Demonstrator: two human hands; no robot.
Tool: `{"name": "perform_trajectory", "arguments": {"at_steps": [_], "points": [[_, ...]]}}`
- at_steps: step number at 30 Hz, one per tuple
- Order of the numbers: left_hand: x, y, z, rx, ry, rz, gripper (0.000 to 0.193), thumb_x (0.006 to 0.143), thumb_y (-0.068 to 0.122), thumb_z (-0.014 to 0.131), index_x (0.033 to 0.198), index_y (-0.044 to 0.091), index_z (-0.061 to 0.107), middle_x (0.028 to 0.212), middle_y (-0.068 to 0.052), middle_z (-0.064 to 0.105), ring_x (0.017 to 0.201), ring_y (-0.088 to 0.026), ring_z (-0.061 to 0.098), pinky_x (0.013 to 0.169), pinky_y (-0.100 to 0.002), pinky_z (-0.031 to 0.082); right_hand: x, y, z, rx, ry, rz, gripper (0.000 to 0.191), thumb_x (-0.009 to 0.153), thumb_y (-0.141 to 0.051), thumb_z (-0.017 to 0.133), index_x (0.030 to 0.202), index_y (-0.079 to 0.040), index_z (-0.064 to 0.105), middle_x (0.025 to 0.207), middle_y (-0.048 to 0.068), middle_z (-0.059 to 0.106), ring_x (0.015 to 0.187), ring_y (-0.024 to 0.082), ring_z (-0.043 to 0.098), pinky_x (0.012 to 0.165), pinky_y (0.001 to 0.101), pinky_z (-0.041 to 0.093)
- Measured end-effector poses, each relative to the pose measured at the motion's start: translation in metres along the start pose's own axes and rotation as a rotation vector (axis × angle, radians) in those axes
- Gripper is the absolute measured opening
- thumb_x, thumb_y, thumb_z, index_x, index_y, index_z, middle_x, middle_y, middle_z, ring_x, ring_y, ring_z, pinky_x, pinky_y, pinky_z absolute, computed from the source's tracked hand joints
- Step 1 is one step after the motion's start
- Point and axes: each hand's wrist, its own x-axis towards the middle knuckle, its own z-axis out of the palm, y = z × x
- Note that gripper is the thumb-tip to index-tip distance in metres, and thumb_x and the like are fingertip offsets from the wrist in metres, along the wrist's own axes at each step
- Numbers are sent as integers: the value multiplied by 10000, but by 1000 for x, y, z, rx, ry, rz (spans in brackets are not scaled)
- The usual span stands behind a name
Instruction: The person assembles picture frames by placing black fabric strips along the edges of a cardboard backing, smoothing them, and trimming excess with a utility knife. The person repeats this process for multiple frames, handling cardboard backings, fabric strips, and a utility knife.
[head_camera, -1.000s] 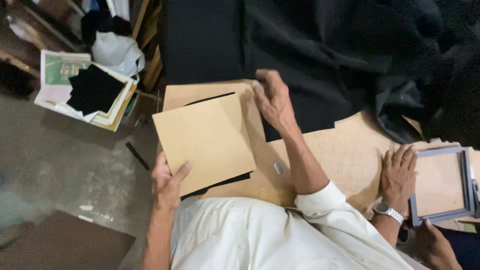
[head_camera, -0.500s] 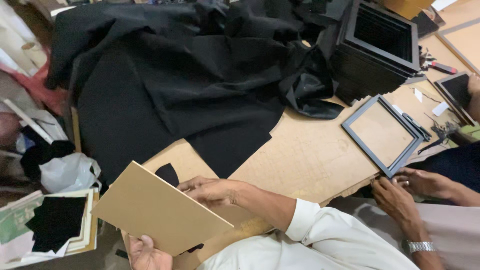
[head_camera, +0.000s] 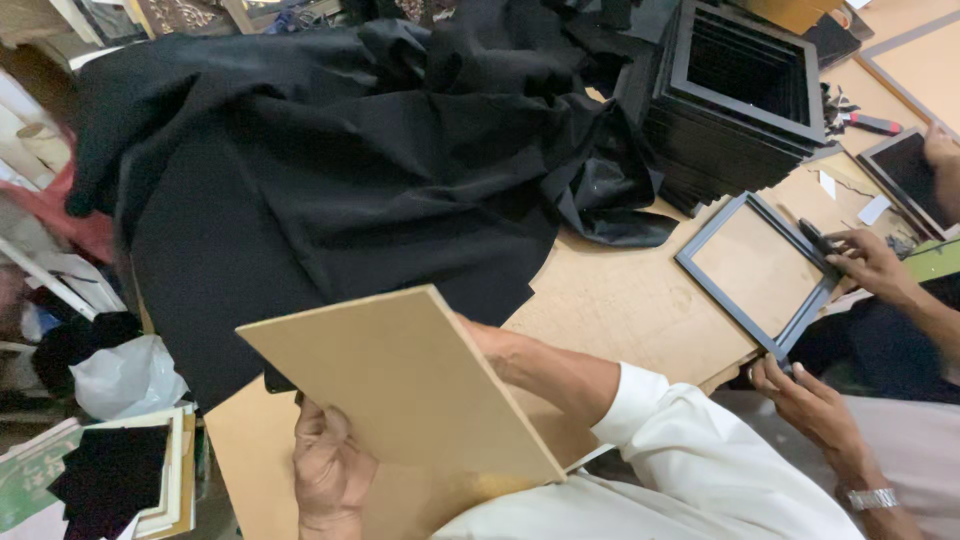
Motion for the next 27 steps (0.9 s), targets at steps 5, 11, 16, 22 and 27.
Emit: {"name": "perform_trajectory", "arguments": {"at_steps": [5,11,16,22,27], "points": [[27,7,21,83,37,28,346,1057,156,607,1341,-36,561,1318,-164,670,1248,-304,627,1098,-504,471,-8,-100,-84,-312,196,-103,229,1036,-172,706,1218,-33,696,1079,-10,725,972,82,653,840,270,566],[38,21,19,143,165,93,436,971,170,631,1366,4,547,1320,-152,663,1238,-295,635,1067,-511,490,-3,-186,-147,-552,340,78,172,1022,-129,663,1175,-49,670,941,38,703,788,100,695,657,252,569],[51,-4,20,80,55,9,447,1059,152,650,1424,-79,537,1343,-183,651,1248,-293,624,1108,-455,472,31,-108,-103,-843,-360,-468,452,1054,-233,618,1409,34,535,1465,264,497,1252,351,576,959,436,537],[66,-5,25,81,114,-4,463,1013,174,636,1424,-14,539,1344,-151,642,1254,-286,616,1096,-474,472,27,-45,-73,-503,-177,-195,698,907,-196,739,1458,76,407,1395,191,535,1243,257,527,993,378,493],[68,12,12,111,58,112,202,1018,100,644,1071,43,458,1416,-157,607,1369,-317,548,1191,-550,410,5,-84,-116,-571,-42,29,357,931,-60,724,1263,51,654,1151,137,718,1057,169,683,892,332,566]]}}
